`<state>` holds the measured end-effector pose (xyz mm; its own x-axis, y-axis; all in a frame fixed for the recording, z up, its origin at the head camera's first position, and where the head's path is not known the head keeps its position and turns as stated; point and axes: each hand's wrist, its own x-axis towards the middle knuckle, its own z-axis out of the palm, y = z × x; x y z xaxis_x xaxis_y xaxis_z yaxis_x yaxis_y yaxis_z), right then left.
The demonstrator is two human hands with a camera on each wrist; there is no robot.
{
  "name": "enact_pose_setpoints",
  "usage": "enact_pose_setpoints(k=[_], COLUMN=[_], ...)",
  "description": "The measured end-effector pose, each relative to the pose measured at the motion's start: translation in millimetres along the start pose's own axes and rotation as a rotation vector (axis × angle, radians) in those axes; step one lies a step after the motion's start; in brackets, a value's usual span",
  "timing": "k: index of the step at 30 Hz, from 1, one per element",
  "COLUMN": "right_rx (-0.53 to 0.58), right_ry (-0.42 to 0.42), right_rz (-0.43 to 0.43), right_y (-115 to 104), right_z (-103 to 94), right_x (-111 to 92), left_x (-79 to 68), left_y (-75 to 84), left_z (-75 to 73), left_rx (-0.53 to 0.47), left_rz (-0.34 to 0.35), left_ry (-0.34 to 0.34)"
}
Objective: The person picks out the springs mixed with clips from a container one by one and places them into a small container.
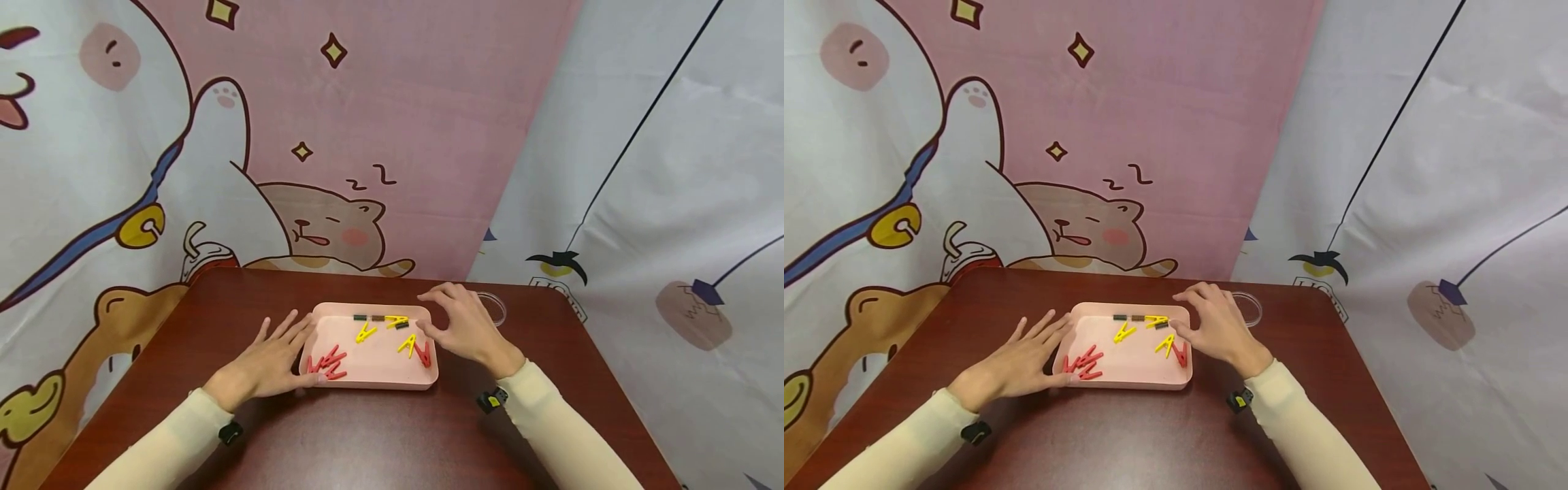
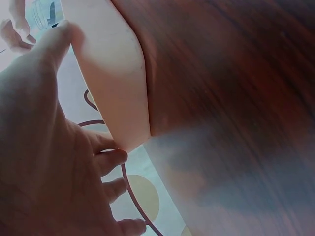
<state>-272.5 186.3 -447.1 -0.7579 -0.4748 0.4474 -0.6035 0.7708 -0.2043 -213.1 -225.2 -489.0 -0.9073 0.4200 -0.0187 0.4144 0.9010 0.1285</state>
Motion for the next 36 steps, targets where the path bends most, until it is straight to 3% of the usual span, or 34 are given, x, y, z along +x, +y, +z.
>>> enact_pose_setpoints(k=[18, 36], right_rx=[-0.014, -0.009], right_ry=[-0.221, -0.377], right_rz=[-0.118, -0.289], right_y=[-34.3, -42.8], right_z=[34.1, 66.1], right_x=[48.7, 87.7], left_x=[1.7, -0.2], left_y=[-3.1, -4.5], left_z=[-0.1, 3.0], left_rx=[0.021, 0.011], left_rz=[0.041, 0.026], left_ry=[0.048, 0.020])
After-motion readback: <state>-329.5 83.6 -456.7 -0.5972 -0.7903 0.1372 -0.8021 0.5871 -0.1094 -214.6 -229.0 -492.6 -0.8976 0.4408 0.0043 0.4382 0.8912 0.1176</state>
